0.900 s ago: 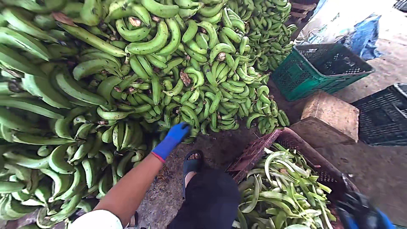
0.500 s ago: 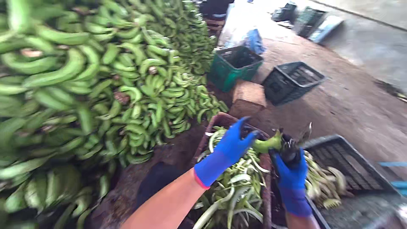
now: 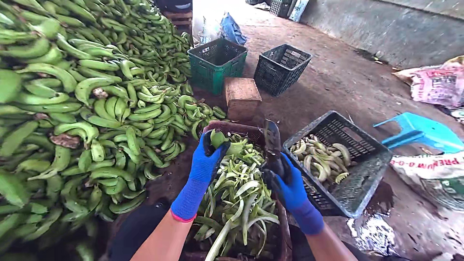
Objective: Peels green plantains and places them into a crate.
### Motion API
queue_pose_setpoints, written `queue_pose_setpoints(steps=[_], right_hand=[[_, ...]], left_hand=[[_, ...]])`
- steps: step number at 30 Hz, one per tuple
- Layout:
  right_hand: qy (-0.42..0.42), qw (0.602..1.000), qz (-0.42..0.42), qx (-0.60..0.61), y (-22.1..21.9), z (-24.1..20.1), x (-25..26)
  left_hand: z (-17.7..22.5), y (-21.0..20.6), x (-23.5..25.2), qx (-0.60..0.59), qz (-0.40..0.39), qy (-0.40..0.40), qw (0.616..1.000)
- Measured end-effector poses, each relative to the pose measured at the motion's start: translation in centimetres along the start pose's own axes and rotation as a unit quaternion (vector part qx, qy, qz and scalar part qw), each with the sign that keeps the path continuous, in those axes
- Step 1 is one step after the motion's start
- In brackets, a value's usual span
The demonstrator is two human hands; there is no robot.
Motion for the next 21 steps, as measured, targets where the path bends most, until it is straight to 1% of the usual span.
queue_pose_setpoints(steps=[1, 2, 3, 4, 5, 6, 8, 10, 11, 12, 13, 15, 17, 19, 21], right_hand=[[-0.078, 0.992, -0.091, -0.032, -1.2, 1.4, -0.4], [-0.175, 0.96, -0.21, -0.058, -2.9, 3.6, -1.0], [-0.241, 0.922, -0.294, -0.068, -4.3, 5.5, -1.7], [-0.256, 0.911, -0.318, -0.063, -5.0, 6.4, -2.0], [-0.231, 0.924, -0.299, -0.05, -4.9, 6.1, -1.7], [-0.179, 0.948, -0.261, -0.041, -4.3, 5.3, -1.2], [-0.044, 0.978, -0.199, -0.038, -3.3, 3.3, -0.5], [0.106, 0.98, -0.143, -0.089, -2.9, 1.0, -0.3], [0.152, 0.973, -0.126, -0.121, -2.9, 0.1, -0.3], [0.164, 0.968, -0.119, -0.148, -3.1, -0.3, 0.1], [0.149, 0.967, -0.118, -0.167, -3.1, -0.2, 0.6], [0.09, 0.971, -0.09, -0.202, -2.0, 0.8, 2.3], [0.021, 0.971, -0.051, -0.231, 0.2, 2.5, 3.9], [-0.028, 0.972, -0.037, -0.228, 2.0, 3.6, 4.4], [-0.012, 0.983, -0.059, -0.175, 1.6, 3.2, 3.7]], left_hand=[[0.1, -0.2, -0.3, -0.008, -0.02, -0.009, 1.0], [0.2, -0.4, -0.5, -0.03, -0.049, -0.011, 0.998], [0.3, -0.6, -0.5, -0.061, -0.082, -0.005, 0.995], [0.4, -0.7, -0.3, -0.082, -0.113, 0.006, 0.99], [0.4, -0.8, -0.1, -0.081, -0.132, 0.02, 0.988], [0.1, -0.8, 0.1, -0.075, -0.138, 0.035, 0.987], [-0.5, -0.4, 0.5, -0.057, -0.123, 0.051, 0.989], [-0.9, -0.2, 0.7, -0.048, -0.108, 0.067, 0.991], [-1.0, -0.4, 0.5, -0.052, -0.105, 0.077, 0.99], [-1.3, -0.8, 0.2, -0.054, -0.113, 0.084, 0.989], [-1.5, -1.3, -0.3, -0.05, -0.125, 0.085, 0.987], [-1.7, -2.1, -1.4, -0.037, -0.15, 0.092, 0.984], [-2.1, -2.5, -2.0, -0.034, -0.184, 0.132, 0.973], [-2.1, -2.4, -2.1, -0.044, -0.209, 0.162, 0.963], [-1.8, -1.3, -1.3, -0.027, -0.169, 0.134, 0.976]])
Point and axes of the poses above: each hand's wrist, its own x-axis towards the middle knuckle, its own y-axis out of the back of the hand, z = x × y, the point moved 9 cm from there along x, towards the middle knuckle, and after that the axes turned 11 degrees about y, right-handed, at the moved point
